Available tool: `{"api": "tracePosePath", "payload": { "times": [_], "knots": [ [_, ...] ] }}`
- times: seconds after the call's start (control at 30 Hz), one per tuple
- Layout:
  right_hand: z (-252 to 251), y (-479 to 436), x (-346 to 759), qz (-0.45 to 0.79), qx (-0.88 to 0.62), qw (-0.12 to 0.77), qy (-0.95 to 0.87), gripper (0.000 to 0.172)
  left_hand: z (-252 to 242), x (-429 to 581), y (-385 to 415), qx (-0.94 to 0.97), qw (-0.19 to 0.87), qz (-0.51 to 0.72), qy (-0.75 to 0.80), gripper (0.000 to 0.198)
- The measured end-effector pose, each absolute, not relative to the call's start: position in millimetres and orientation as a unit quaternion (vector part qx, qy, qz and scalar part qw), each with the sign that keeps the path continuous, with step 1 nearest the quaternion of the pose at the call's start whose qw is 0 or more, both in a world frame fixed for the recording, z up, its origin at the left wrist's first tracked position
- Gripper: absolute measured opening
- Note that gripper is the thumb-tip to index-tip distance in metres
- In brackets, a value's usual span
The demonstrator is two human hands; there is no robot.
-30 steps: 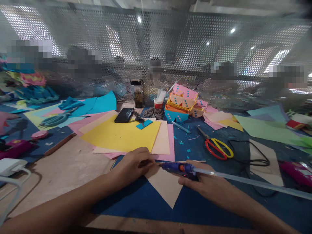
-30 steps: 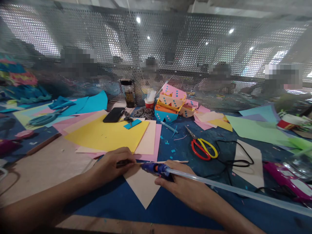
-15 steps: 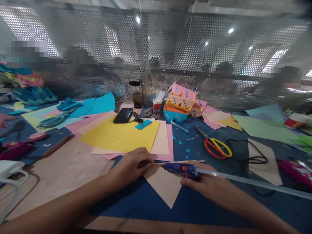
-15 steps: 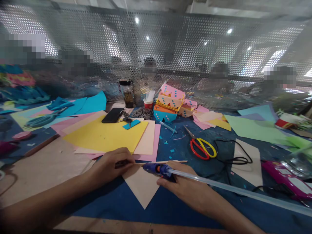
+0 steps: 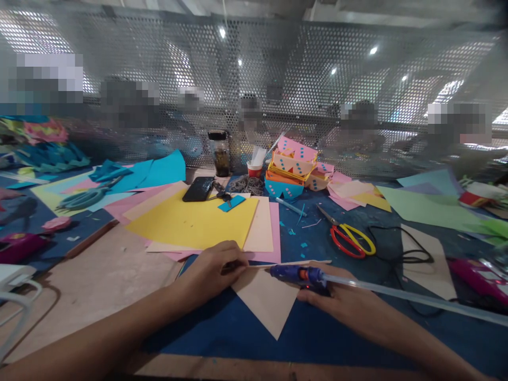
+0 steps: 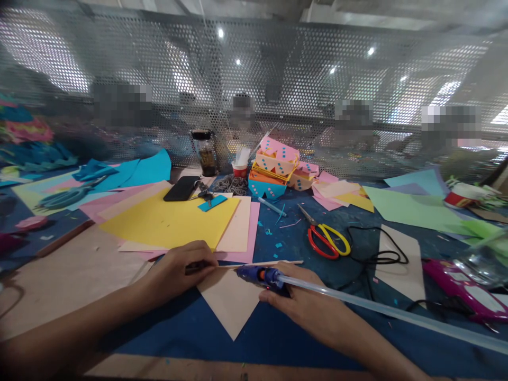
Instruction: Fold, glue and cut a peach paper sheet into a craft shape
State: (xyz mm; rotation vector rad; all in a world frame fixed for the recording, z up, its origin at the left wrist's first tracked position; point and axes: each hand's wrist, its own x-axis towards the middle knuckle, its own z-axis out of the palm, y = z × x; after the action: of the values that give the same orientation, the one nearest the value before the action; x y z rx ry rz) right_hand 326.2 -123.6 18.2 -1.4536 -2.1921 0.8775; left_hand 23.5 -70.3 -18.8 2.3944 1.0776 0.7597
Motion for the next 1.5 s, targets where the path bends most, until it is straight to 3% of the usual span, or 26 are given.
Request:
{"api": "tracePosePath", "payload": {
  "times": [1.2,1.33,1.5],
  "knots": [
    [27.7,-132.2,347.3,0.289,-0.571,0.166,-0.75,0.039,-19.0,22.8,-70.6,0.856,0.216,0.272,0.383,0.014],
    [20.5,-131.4,350.8,0.332,-0.559,0.185,-0.737,0.039,-18.8,23.2,-70.4,0.854,0.22,0.266,0.39,0.014],
    [8.7,-129.9,360.3,0.474,-0.525,0.224,-0.671,0.037,-18.4,23.1,-69.9,0.849,0.235,0.252,0.401,0.014]
  ]
}}
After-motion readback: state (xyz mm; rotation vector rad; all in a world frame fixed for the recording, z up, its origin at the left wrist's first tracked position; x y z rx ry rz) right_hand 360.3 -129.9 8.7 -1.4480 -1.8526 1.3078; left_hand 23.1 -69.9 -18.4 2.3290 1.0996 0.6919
